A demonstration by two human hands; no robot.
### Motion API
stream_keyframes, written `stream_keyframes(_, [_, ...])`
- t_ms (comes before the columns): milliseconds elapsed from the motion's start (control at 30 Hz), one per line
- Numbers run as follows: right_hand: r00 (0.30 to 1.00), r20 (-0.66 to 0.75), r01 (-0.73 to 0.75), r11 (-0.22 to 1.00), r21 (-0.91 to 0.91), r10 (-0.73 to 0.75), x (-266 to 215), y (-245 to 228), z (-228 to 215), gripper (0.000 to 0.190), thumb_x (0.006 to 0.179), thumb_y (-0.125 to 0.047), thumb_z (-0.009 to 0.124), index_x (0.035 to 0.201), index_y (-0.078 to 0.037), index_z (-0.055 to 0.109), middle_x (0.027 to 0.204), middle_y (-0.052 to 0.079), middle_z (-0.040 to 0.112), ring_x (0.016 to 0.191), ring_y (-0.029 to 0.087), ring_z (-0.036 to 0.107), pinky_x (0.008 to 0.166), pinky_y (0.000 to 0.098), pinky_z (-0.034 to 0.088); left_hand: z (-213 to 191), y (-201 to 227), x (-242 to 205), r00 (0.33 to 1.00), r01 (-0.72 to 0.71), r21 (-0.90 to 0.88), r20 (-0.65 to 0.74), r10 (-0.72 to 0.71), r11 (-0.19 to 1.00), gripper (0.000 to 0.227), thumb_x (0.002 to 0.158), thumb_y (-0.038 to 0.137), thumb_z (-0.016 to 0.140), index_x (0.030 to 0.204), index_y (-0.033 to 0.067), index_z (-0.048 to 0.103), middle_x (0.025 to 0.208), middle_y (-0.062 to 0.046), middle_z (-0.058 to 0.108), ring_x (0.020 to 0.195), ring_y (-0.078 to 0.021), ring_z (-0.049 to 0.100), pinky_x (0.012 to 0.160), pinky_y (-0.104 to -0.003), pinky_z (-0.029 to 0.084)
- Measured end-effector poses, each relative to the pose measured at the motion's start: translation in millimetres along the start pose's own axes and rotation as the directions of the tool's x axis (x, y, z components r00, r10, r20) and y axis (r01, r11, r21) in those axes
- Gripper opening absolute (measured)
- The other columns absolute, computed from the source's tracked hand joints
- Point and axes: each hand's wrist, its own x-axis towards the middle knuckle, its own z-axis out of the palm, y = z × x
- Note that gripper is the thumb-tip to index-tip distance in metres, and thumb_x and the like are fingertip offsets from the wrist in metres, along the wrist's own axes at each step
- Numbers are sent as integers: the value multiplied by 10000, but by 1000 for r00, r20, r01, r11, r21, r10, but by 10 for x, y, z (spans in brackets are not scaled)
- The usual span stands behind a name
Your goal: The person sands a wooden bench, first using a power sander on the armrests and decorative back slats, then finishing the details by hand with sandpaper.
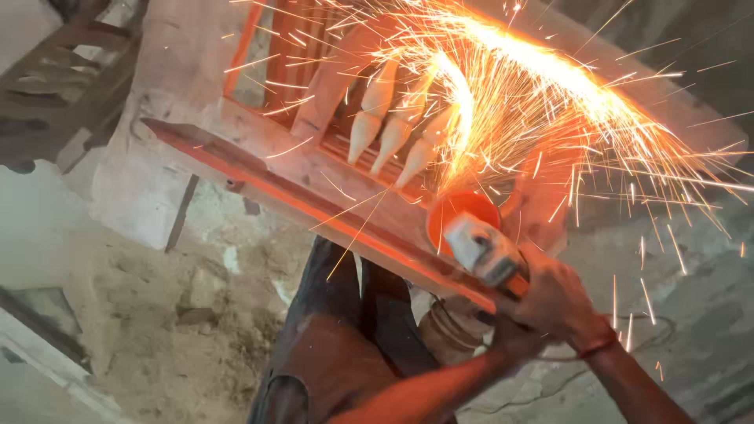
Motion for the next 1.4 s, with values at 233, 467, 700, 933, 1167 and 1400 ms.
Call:
stream_keyframes(233, [995,100,-5,999,39,1,61,-13,99,748,591,-448,878,1203,-155,563,969,156,742,881,394,726,740,508,586,-172,23,120,805,330,-870,57,-590,366,546,791,233,851,1230,32,598,1196,-115,677,1058,-274,665,872,-415,580])
stream_keyframes(467, [985,138,-105,994,-2,105,-48,-111,-46,736,618,-523,912,1156,-151,576,938,168,764,909,393,733,775,498,589,-160,-395,-52,981,-112,-180,135,137,977,393,984,-4,734,1332,37,556,1217,-65,631,1071,-169,645,909,-376,557])
stream_keyframes(700, [995,66,68,990,124,-77,47,-335,-26,849,561,-433,873,1294,-129,571,1026,197,739,946,415,708,782,500,575,-165,2,-28,999,-46,-114,-6,46,992,451,891,-24,773,1278,47,552,1209,-60,644,1066,-173,663,857,-352,584])
stream_keyframes(933, [985,153,82,997,-9,-79,292,-515,57,918,603,-412,869,1346,-33,485,1031,222,723,966,398,719,855,488,573,-293,420,-61,998,10,-54,-66,-14,999,468,819,-66,793,1231,30,592,1184,-69,674,1071,-184,686,884,-352,606])
stream_keyframes(1167, [981,188,-61,997,50,50,32,-441,-17,879,569,-447,915,1310,-153,544,1058,170,734,991,395,711,822,501,577,-118,177,-252,998,54,-169,-29,-60,984,417,835,-56,776,1200,43,600,1123,-47,688,1013,-159,700,850,-329,606])
stream_keyframes(1400, [962,201,-179,982,-60,188,-146,-208,100,744,619,-526,915,1153,-139,570,915,171,755,921,412,729,804,506,585,-112,-147,-372,1000,8,-123,27,-5,992,323,898,-39,793,1159,19,612,1094,-45,693,998,-143,690,839,-314,581])
